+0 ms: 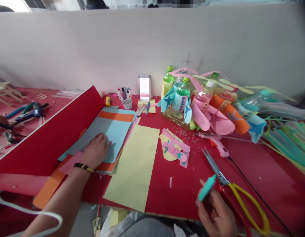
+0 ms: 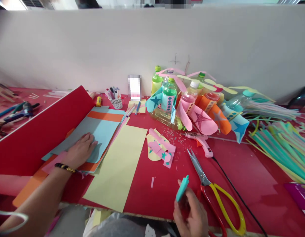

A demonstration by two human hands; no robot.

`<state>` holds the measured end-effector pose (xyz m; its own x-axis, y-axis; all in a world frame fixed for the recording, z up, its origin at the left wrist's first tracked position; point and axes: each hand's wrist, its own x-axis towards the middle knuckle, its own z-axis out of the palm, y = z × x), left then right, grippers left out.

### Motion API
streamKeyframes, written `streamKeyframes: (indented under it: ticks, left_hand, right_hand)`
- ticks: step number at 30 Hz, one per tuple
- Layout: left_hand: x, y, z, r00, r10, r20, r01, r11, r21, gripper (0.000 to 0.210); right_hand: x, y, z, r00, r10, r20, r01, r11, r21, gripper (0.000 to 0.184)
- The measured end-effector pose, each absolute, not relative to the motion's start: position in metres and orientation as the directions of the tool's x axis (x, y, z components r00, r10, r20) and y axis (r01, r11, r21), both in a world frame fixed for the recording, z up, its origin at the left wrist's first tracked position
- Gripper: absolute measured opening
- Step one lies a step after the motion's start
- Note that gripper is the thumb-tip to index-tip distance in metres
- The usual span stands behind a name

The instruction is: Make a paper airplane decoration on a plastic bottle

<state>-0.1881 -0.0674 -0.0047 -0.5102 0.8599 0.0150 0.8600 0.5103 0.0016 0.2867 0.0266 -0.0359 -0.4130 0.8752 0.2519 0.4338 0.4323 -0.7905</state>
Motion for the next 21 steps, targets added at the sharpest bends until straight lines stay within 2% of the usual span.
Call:
streamKeyframes:
  ticks: [4,10,17,21]
  left_hand:
    - [-0.194,-0.071,-0.003,-0.495,0.869,-0.009,0.869,0.495,0.001,0.05]
    - [-0.195,-0.075,-0.002,-0.504,0.863,0.029,0.861,0.505,-0.064,0.053]
    - [-0.189,-0.076,0.001,-0.472,0.879,0.061,0.871,0.476,-0.119,0.056]
    - [-0.171,-0.058,0.023,-0.425,0.884,0.193,0.899,0.437,-0.026,0.056]
  right_hand:
    - [0.288,0.024,-0.045,-0.38,0.883,0.276,0.445,0.437,-0.782,0.047]
    - [0.286,0.027,-0.034,-0.443,0.852,0.279,0.427,0.474,-0.77,0.045]
    - [0.279,0.028,-0.022,-0.474,0.778,0.413,0.467,0.619,-0.632,0.045]
    - [0.278,0.027,-0.024,-0.476,0.75,0.458,0.462,0.657,-0.596,0.046]
